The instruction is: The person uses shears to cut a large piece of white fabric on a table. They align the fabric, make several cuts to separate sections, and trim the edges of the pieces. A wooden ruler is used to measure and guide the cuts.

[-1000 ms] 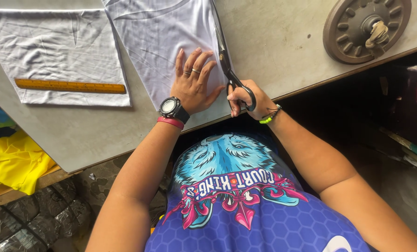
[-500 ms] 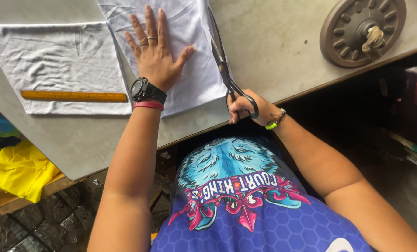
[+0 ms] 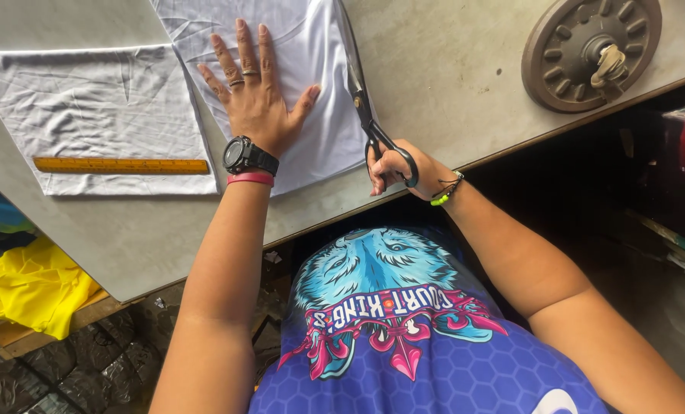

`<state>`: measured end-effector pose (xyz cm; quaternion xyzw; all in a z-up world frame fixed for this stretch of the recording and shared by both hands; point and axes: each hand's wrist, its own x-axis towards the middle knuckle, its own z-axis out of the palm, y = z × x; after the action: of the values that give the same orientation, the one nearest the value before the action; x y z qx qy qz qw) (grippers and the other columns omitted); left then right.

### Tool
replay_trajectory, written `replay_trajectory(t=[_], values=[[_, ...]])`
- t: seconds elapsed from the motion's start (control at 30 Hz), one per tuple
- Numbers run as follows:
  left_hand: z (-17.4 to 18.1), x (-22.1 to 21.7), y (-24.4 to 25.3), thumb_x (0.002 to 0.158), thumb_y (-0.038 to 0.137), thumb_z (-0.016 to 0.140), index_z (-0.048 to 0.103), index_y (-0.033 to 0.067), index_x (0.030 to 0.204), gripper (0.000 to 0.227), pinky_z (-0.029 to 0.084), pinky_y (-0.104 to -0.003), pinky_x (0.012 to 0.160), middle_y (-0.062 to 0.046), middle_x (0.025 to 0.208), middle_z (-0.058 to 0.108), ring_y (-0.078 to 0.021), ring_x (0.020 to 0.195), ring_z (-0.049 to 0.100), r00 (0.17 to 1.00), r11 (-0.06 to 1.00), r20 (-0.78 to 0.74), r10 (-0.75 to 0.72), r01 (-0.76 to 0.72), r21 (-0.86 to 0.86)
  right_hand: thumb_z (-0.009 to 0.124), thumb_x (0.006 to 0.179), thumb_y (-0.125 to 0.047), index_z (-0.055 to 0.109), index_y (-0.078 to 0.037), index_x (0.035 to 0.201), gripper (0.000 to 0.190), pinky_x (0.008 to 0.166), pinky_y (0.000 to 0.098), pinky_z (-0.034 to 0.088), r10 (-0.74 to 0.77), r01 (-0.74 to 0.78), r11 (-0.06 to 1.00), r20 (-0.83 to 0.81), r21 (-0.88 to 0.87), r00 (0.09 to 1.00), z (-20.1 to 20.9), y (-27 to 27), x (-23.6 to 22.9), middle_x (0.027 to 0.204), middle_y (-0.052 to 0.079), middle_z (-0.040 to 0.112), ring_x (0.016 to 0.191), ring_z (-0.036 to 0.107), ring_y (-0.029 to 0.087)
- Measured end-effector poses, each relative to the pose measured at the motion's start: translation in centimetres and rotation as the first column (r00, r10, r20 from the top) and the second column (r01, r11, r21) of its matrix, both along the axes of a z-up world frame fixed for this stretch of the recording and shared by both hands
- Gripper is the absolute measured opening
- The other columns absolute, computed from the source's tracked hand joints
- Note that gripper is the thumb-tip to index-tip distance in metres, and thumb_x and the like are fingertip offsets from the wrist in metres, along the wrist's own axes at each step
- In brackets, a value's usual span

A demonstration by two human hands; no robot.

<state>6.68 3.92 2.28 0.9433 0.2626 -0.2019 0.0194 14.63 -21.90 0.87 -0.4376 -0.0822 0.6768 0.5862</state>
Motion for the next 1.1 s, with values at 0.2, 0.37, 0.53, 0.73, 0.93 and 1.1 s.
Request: replay_trajectory(t=[0.2,0.37,0.53,0.73,0.93,1.1], values=[[0.4,0.0,-0.1,0.101,0.093,0.033,0.003,0.0190,0.173,0.107,-0.011,-0.070,0.122,-0.009,0.174,-0.008,-0.0437,0.156,-0.014,1.000,1.000,0.001,0.008,-0.008,-0.016,0.058,0.081,-0.020,0.055,-0.004,0.081,0.016,0.073,0.0363,0.063,0.010,-0.010,1.000,0.000,-0.003,1.000,-0.8,-1.0,-1.5,0.066,0.008,0.058,0.063,0.061,0.017],[0.2,0.0,-0.2,0.101,0.094,0.031,0.003,0.0190,0.173,0.107,-0.011,-0.069,0.122,-0.010,0.175,-0.007,-0.0440,0.156,-0.013,1.000,1.000,-0.004,0.002,-0.002,-0.005,0.056,0.075,-0.016,0.054,-0.002,0.076,0.014,0.070,0.0358,0.062,-0.005,0.004,0.997,-0.006,-0.071,1.000,-1.3,0.1,-1.0,0.064,0.012,0.059,0.062,0.063,0.021],[0.5,0.0,-0.3,0.100,0.092,0.036,0.009,0.0168,0.172,0.107,-0.008,-0.071,0.121,-0.012,0.173,-0.002,-0.0461,0.155,-0.009,0.999,1.000,0.036,-0.002,0.002,-0.010,0.057,0.079,-0.022,0.054,-0.004,0.077,0.018,0.074,0.0366,0.063,-0.051,0.051,0.999,-0.003,-0.017,0.999,-0.6,-0.6,-1.8,0.066,0.009,0.057,0.063,0.058,0.016],[0.5,0.1,-0.3,0.100,0.092,0.035,0.008,0.0165,0.172,0.108,-0.008,-0.071,0.121,-0.012,0.173,-0.002,-0.0468,0.155,-0.009,0.999,1.000,0.033,-0.005,0.005,-0.008,0.057,0.077,-0.022,0.056,-0.004,0.079,0.017,0.075,0.0383,0.064,-0.084,0.084,0.996,-0.008,-0.026,0.996,-1.3,-0.5,-1.9,0.067,0.006,0.058,0.063,0.061,0.016],[0.3,-0.1,-0.2,0.100,0.093,0.034,0.006,0.0178,0.172,0.107,-0.009,-0.070,0.122,-0.011,0.174,-0.004,-0.0453,0.156,-0.011,0.999,1.000,0.040,-0.005,0.005,-0.011,0.056,0.078,-0.023,0.053,-0.005,0.076,0.018,0.072,0.0355,0.061,-0.033,0.033,0.999,-0.020,-0.013,0.999,-1.0,0.3,-0.9,0.065,0.010,0.058,0.063,0.059,0.018],[0.3,0.0,-0.2,0.101,0.092,0.036,0.008,0.0169,0.172,0.107,-0.007,-0.070,0.122,-0.012,0.174,-0.003,-0.0458,0.155,-0.010,0.999,1.000,0.038,-0.009,0.009,0.000,0.056,0.077,-0.025,0.052,-0.005,0.074,0.020,0.072,0.0365,0.061,-0.044,0.044,0.999,-0.001,0.002,0.999,0.1,0.9,0.0,0.066,0.008,0.055,0.063,0.057,0.018]])
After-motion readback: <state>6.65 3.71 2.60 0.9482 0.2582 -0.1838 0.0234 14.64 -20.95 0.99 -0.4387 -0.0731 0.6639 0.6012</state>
